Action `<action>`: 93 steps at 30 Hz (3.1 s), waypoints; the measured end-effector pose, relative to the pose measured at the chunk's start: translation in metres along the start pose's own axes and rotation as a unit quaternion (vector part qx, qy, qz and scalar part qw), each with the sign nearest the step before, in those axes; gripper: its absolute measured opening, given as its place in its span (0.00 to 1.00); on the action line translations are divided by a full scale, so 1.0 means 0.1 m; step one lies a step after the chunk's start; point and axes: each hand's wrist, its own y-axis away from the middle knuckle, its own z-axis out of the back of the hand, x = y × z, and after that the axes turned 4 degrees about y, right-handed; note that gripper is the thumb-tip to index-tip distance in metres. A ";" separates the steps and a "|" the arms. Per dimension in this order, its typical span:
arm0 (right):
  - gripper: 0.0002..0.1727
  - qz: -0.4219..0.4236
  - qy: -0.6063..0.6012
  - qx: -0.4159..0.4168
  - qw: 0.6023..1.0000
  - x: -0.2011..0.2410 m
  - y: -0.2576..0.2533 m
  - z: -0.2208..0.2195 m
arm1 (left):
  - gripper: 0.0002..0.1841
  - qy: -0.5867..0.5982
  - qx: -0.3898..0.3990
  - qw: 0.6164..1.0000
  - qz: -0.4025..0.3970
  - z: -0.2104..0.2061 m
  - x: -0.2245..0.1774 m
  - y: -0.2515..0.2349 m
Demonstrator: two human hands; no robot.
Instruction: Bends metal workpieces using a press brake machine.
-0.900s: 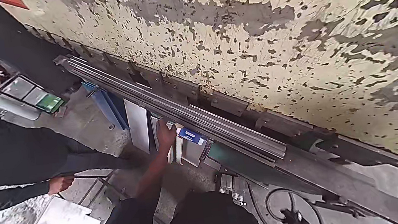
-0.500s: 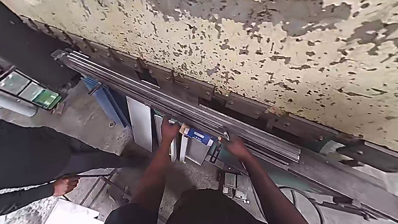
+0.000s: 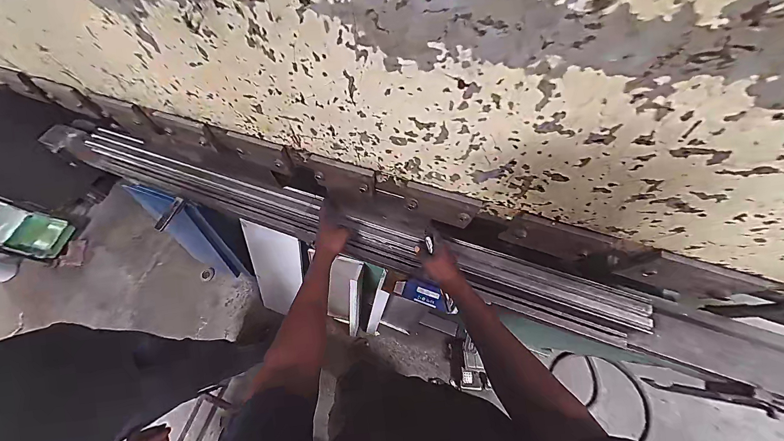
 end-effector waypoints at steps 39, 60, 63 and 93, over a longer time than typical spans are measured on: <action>0.11 0.085 -0.514 -0.141 0.842 0.71 1.16 -0.22 | 0.34 0.092 0.038 0.995 0.019 0.48 0.01 0.47; 0.27 0.146 -0.526 -0.239 0.803 0.16 1.65 0.32 | 0.44 -0.058 0.007 0.998 -0.019 0.06 -0.14 -0.01; 0.28 0.194 -0.582 -0.220 0.759 0.41 1.43 0.31 | 0.26 0.097 0.089 0.991 0.017 0.06 -0.20 0.83; 0.29 0.014 -0.400 0.091 0.912 1.60 0.54 -0.36 | 0.13 -0.127 0.150 0.970 -0.143 1.99 -0.59 0.72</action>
